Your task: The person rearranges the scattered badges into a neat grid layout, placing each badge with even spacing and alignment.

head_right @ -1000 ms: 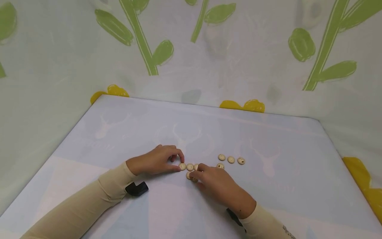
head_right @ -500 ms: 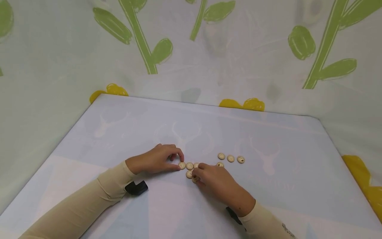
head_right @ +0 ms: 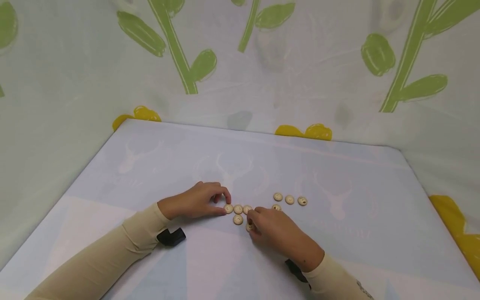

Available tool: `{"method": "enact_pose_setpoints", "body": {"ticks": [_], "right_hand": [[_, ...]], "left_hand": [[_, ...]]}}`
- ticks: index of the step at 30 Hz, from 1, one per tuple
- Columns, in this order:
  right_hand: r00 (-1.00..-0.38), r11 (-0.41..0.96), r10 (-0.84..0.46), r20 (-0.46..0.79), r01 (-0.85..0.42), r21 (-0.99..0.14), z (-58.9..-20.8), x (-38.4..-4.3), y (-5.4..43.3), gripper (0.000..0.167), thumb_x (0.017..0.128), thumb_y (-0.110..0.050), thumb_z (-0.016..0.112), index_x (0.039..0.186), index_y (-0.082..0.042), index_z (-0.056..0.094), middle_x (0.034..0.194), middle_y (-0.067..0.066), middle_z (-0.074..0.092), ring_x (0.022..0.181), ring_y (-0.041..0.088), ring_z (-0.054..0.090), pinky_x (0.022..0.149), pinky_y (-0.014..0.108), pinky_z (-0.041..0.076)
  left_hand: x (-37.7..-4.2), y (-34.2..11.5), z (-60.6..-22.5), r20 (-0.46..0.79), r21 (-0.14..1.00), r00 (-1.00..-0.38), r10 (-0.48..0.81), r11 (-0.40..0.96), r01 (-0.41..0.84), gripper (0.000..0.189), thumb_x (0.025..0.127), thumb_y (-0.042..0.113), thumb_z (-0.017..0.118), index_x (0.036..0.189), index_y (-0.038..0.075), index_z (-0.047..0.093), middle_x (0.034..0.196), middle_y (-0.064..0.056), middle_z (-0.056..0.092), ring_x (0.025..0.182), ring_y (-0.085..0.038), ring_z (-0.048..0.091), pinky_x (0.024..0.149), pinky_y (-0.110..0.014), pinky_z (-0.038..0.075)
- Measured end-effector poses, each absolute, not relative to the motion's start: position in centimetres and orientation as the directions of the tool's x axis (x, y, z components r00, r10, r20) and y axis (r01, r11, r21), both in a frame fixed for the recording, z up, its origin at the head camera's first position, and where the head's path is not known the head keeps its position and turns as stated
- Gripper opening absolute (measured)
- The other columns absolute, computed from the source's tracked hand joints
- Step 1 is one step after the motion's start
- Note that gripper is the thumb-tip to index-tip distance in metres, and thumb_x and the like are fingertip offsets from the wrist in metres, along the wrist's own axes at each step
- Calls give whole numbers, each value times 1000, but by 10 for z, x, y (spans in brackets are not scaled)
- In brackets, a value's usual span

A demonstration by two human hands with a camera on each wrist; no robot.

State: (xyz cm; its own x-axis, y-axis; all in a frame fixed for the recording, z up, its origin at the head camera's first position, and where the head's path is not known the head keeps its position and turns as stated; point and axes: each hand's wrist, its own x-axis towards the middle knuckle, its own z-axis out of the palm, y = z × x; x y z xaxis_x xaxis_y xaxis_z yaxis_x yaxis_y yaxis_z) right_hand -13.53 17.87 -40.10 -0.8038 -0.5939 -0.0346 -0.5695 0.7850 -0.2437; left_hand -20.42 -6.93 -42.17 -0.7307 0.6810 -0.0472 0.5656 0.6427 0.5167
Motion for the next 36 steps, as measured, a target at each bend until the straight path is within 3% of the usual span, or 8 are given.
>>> {"method": "enact_pose_setpoints", "body": {"ticks": [17,25,30,36], "right_hand": [[-825,803,-564,-36,-539,-254,-392,-143,202,10,86,-17,73,90,-17,64,67,-14,51,59,-3,43,55,19,39],[-840,818,-542,-23,-521,-243,-388,-146,212,12,85,-20,74,90,-16,63,66,-12,50,59,-1,42,54,19,38],[-845,830,-534,21,-529,-173,-387,-150,218,14,83,-20,75,87,-19,62,65,-13,48,60,0,41,62,24,39],[-861,842,-507,-28,-488,-230,-385,-155,226,13,84,-18,73,88,-18,60,66,-12,49,59,0,42,57,21,38]], "left_hand": [[-204,-69,-420,-38,529,-731,681,635,563,16,90,37,74,103,32,67,83,9,54,80,-6,51,79,-36,33],[-204,-69,-420,-48,531,-724,688,632,565,16,90,37,74,103,31,66,83,9,54,80,-5,50,81,-37,32],[-204,-70,-419,-20,534,-726,687,622,573,16,90,35,75,102,31,67,83,7,54,80,-6,50,80,-37,32],[-205,-71,-421,-50,531,-726,686,634,563,16,90,37,74,103,31,66,83,9,53,80,-5,50,79,-36,32]]}}
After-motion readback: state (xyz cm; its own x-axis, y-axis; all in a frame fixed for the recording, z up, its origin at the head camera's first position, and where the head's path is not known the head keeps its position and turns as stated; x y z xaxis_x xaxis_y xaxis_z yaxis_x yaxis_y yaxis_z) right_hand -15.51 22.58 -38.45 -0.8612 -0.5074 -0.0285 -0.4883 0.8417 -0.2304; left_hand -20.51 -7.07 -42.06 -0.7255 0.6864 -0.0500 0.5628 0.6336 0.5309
